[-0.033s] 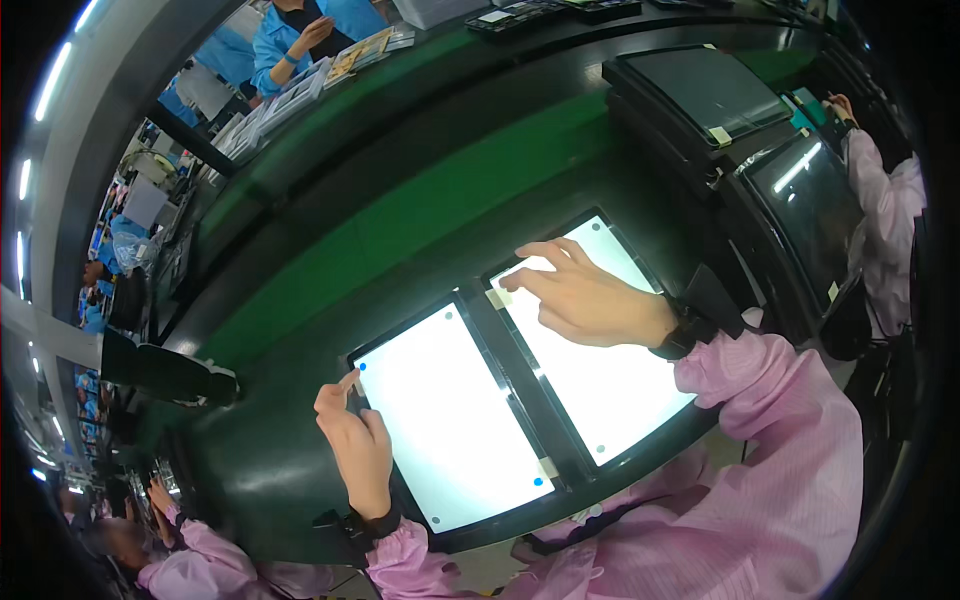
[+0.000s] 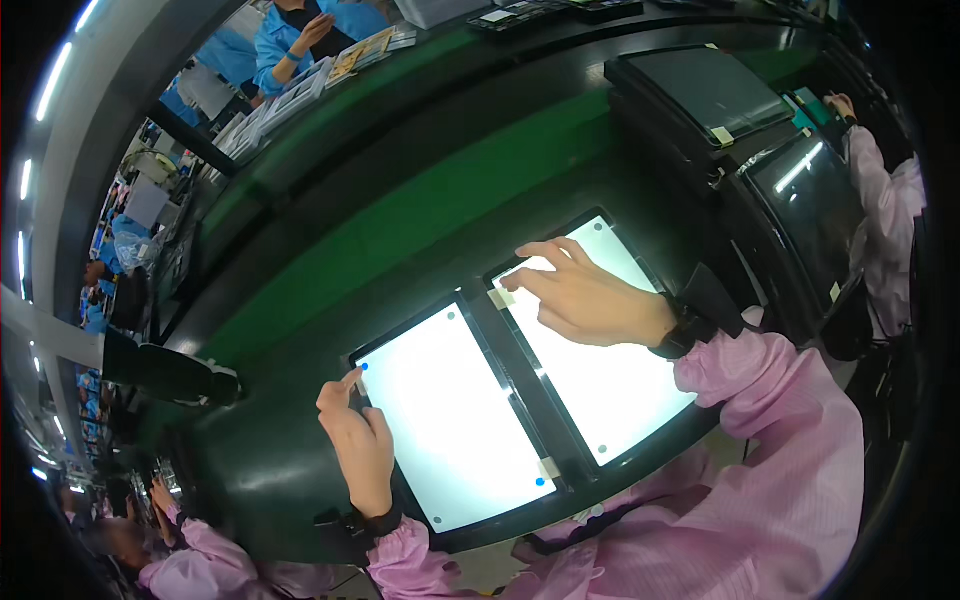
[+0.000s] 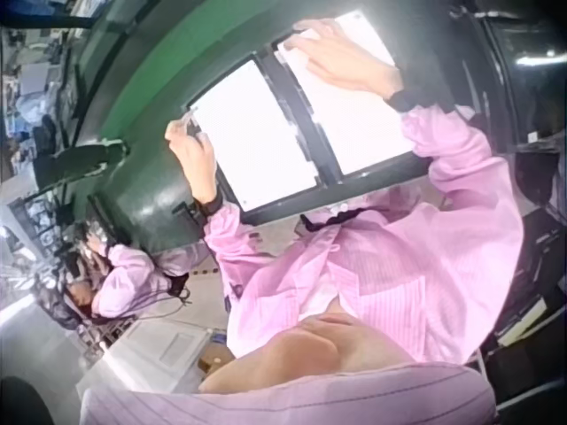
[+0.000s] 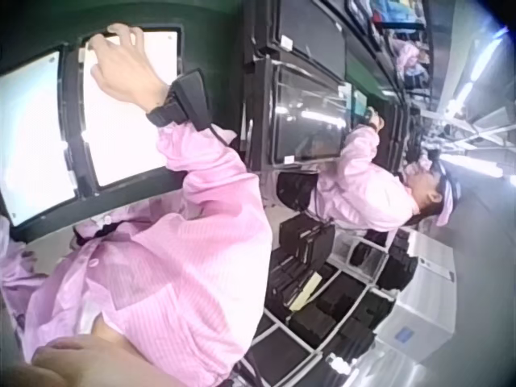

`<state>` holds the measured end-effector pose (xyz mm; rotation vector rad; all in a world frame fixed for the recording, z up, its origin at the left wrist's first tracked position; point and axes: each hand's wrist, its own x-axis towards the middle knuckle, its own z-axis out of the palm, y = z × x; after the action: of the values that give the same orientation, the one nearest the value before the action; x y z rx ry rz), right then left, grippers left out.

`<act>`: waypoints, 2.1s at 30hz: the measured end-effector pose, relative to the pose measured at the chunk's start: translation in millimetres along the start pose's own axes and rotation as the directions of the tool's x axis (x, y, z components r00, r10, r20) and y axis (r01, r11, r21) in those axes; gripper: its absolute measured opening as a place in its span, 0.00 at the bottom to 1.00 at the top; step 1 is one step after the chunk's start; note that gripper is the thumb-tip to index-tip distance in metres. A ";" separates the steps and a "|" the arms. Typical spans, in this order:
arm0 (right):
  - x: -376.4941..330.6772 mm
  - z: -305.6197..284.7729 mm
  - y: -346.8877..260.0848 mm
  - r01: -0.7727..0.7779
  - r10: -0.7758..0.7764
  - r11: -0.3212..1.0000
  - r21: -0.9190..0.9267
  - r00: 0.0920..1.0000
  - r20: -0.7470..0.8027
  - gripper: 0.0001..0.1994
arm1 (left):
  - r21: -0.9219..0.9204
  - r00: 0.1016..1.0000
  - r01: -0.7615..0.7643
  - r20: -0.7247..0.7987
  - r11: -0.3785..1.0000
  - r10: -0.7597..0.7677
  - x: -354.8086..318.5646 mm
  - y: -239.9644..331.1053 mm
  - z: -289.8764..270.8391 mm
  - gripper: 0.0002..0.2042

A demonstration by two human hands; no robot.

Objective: Testing functionality and screen quality of electronic tablets on an assembly line.

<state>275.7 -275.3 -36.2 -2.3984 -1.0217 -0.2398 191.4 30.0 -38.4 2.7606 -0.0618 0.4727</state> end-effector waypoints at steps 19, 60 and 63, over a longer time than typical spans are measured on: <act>-45.5 -20.9 -13.0 -0.097 0.103 0.992 -0.082 0.991 0.082 0.14 | -0.173 0.981 0.006 0.193 0.985 0.028 -31.8 37.8 -7.5 0.18; -178.1 -83.6 -55.1 -0.382 0.388 0.921 0.079 0.918 -0.086 0.26 | -0.175 0.899 -0.053 0.420 0.983 0.123 -122.6 130.5 -32.8 0.30; -152.5 -82.0 -49.3 -0.393 0.417 0.907 0.153 0.888 -0.194 0.26 | -0.303 0.973 -0.176 0.090 0.937 0.212 -99.1 101.1 -29.4 0.28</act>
<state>136.9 -384.3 -0.8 -2.3531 -0.4039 -0.2841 78.6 -56.7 -12.5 2.4960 -0.4056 0.3144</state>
